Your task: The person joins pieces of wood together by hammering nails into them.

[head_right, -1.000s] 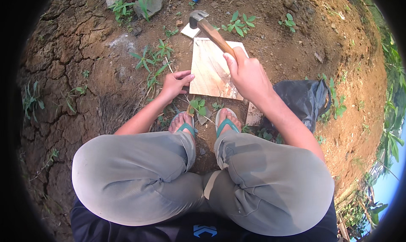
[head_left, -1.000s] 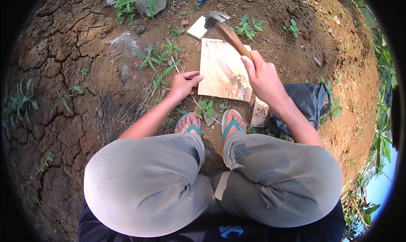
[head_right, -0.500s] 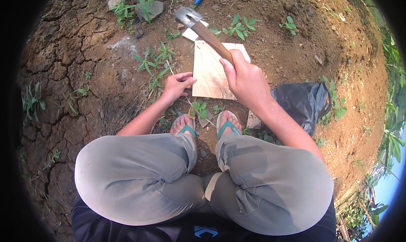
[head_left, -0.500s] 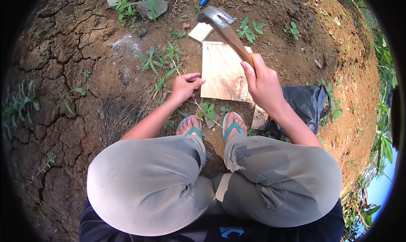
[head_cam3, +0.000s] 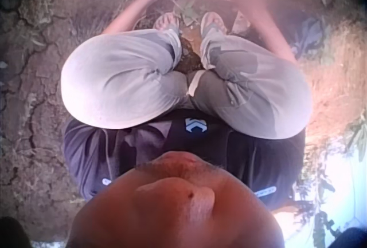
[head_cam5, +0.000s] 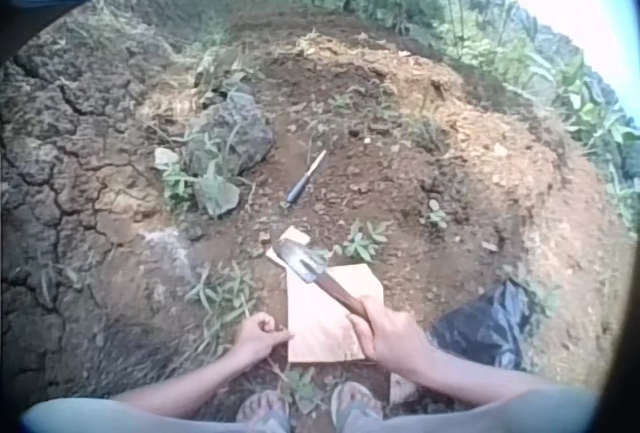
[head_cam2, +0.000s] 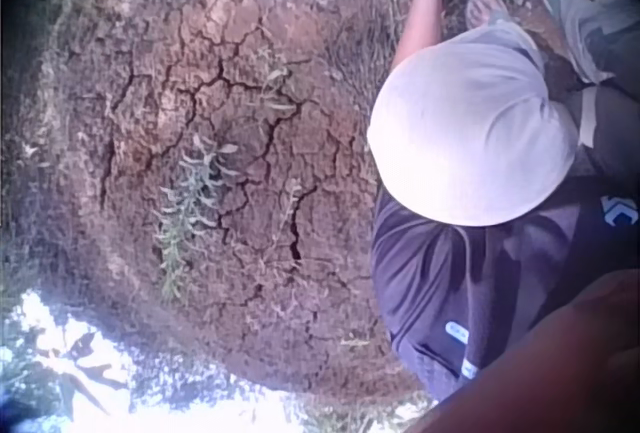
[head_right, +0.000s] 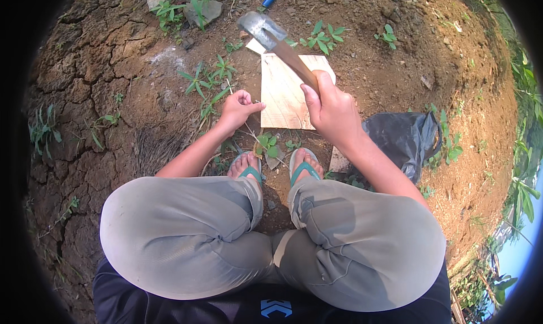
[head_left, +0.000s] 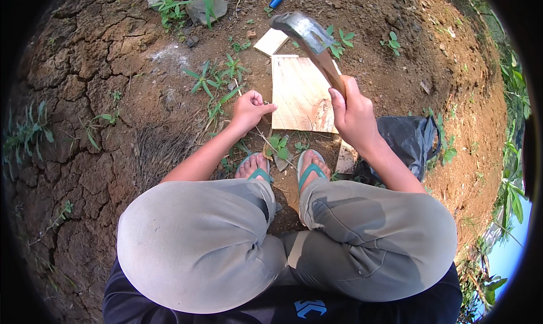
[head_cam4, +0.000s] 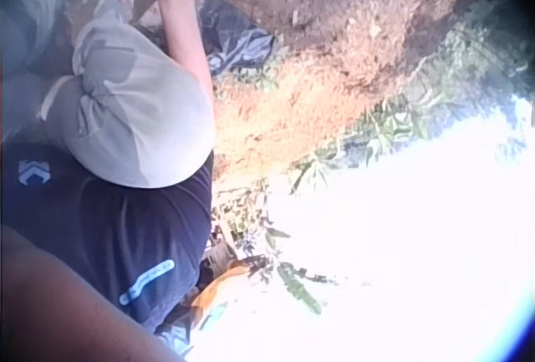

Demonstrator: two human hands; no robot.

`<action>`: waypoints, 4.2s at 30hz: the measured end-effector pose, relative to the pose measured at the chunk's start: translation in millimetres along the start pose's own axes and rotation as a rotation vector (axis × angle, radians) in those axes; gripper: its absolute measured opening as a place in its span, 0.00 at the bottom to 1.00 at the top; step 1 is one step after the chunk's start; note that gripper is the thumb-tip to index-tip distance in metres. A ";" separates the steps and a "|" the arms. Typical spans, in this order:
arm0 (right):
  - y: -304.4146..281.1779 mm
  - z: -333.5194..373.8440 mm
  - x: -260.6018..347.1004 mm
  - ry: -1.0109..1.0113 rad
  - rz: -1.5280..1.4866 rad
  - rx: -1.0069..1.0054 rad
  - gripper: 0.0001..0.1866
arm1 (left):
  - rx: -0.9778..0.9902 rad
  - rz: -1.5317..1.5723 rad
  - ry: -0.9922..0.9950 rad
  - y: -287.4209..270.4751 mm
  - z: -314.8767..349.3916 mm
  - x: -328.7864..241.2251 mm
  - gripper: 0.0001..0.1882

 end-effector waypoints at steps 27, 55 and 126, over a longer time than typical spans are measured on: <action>0.1 -10.0 -19.3 0.247 -0.060 0.040 0.17 | 0.069 -0.079 -0.007 0.1 -4.7 11.1 0.21; 12.5 75.5 -89.5 0.469 -0.413 -0.298 0.11 | 0.238 0.335 0.147 17.2 69.5 -74.1 0.53; 1.0 56.3 -85.4 0.594 -0.250 0.058 0.12 | 0.009 0.053 0.070 1.8 31.6 2.2 0.27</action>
Point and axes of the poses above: each hand's wrist, its own z-axis away from the middle knuckle, its own y-axis out of the palm, x = y × z, the point moved 3 cm from there along -z, towards the middle knuckle, and after that the axes turned 14 degrees about -x, right-handed, at the moved point
